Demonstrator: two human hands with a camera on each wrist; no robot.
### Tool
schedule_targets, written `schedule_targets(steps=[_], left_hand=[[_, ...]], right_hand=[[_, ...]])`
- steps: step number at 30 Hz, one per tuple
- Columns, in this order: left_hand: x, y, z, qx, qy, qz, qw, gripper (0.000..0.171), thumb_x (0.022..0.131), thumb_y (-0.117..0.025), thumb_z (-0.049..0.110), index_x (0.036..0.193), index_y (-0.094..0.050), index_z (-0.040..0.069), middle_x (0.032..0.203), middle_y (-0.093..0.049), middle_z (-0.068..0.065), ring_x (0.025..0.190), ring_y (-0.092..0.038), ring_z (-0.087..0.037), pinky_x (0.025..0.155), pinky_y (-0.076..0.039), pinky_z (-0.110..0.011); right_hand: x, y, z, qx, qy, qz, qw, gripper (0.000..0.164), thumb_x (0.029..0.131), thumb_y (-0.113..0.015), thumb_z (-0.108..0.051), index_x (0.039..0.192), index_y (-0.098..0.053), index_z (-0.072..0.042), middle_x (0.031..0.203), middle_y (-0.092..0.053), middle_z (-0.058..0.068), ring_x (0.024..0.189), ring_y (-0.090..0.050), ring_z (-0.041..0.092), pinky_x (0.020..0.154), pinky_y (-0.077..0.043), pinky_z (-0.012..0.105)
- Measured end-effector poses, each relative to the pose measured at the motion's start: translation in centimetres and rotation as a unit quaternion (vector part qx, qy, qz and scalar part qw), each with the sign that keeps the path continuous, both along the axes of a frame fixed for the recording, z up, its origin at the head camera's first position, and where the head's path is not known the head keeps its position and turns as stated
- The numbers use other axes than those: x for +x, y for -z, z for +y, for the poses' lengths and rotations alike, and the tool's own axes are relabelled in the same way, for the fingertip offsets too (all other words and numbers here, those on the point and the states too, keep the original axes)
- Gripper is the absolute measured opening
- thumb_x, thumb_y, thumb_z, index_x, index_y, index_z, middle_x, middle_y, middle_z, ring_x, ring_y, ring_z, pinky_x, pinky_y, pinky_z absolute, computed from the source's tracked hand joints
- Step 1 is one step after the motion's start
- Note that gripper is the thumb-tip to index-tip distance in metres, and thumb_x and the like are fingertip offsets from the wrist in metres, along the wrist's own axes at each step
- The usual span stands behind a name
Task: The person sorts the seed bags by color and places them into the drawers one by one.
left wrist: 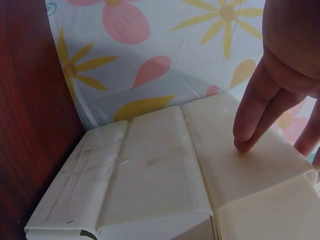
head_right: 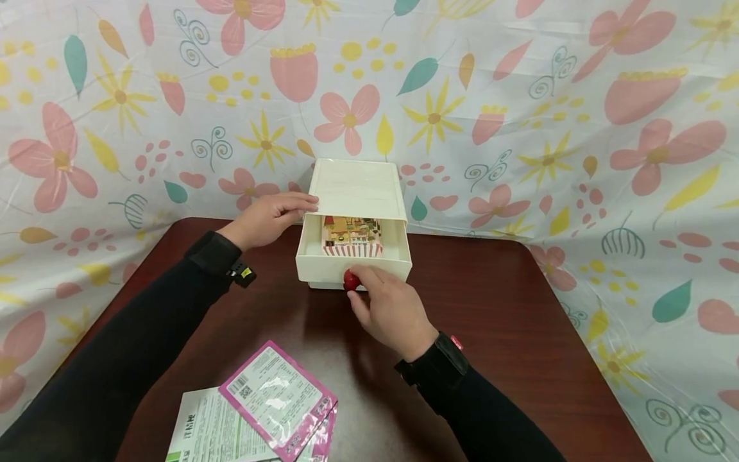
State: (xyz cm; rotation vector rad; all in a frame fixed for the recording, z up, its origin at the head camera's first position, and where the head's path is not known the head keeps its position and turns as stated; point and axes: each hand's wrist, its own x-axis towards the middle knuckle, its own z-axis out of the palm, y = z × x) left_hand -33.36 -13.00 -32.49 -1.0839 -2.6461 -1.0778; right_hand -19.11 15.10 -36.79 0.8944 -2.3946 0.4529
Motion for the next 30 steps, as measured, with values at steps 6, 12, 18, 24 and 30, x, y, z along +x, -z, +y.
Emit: schedule_targets(steps=[6, 12, 18, 24, 30], left_hand=[[-0.2, 0.0, 0.0, 0.012, 0.009, -0.024, 0.9996, 0.034, 0.108, -0.045, 0.024, 0.135, -0.063, 0.013, 0.147, -0.049, 0.005, 0.138, -0.038, -0.013, 0.108, -0.037, -0.033], [-0.5, 0.0, 0.0, 0.015, 0.008, -0.034, 0.9993, 0.033, 0.109, -0.044, 0.027, 0.134, -0.063, 0.016, 0.145, -0.051, 0.005, 0.133, -0.045, -0.013, 0.106, -0.038, -0.033], [-0.9, 0.0, -0.1, 0.012, 0.011, -0.022, 0.9996, 0.032, 0.109, -0.043, 0.026, 0.131, -0.064, 0.016, 0.143, -0.053, 0.004, 0.132, -0.047, -0.013, 0.105, -0.039, -0.032], [-0.9, 0.2, 0.1, 0.016, 0.012, -0.011, 0.9997, 0.031, 0.109, -0.043, 0.026, 0.127, -0.065, 0.015, 0.142, -0.054, 0.005, 0.129, -0.049, -0.012, 0.104, -0.040, -0.033], [-0.7, 0.4, 0.3, 0.015, 0.006, 0.001, 0.9999, 0.030, 0.109, -0.042, 0.026, 0.127, -0.065, 0.017, 0.141, -0.055, 0.007, 0.127, -0.050, -0.009, 0.103, -0.041, -0.031]], right_hand=[[-0.3, 0.2, -0.5, -0.027, -0.002, -0.011, 1.000, 0.034, 0.091, -0.075, -0.019, 0.119, -0.062, -0.004, 0.102, -0.066, 0.005, 0.086, -0.065, 0.018, 0.075, -0.056, 0.035], [-0.8, 0.1, -1.0, -0.047, 0.005, -0.013, 0.999, 0.026, 0.092, -0.073, -0.019, 0.113, -0.063, -0.007, 0.096, -0.067, 0.002, 0.081, -0.065, 0.012, 0.068, -0.055, 0.032], [-1.9, 0.1, -1.4, -0.067, 0.005, -0.010, 0.998, 0.021, 0.092, -0.072, -0.018, 0.108, -0.062, -0.007, 0.090, -0.065, 0.001, 0.074, -0.060, 0.009, 0.062, -0.052, 0.028], [-3.0, 0.4, -1.5, -0.083, 0.008, -0.003, 0.997, 0.017, 0.092, -0.069, -0.014, 0.106, -0.063, -0.007, 0.088, -0.064, 0.002, 0.071, -0.061, 0.015, 0.060, -0.051, 0.028], [-3.6, 0.4, -1.6, -0.088, 0.014, -0.006, 0.996, 0.017, 0.092, -0.068, -0.013, 0.108, -0.063, -0.006, 0.089, -0.065, 0.002, 0.073, -0.061, 0.017, 0.062, -0.052, 0.028]])
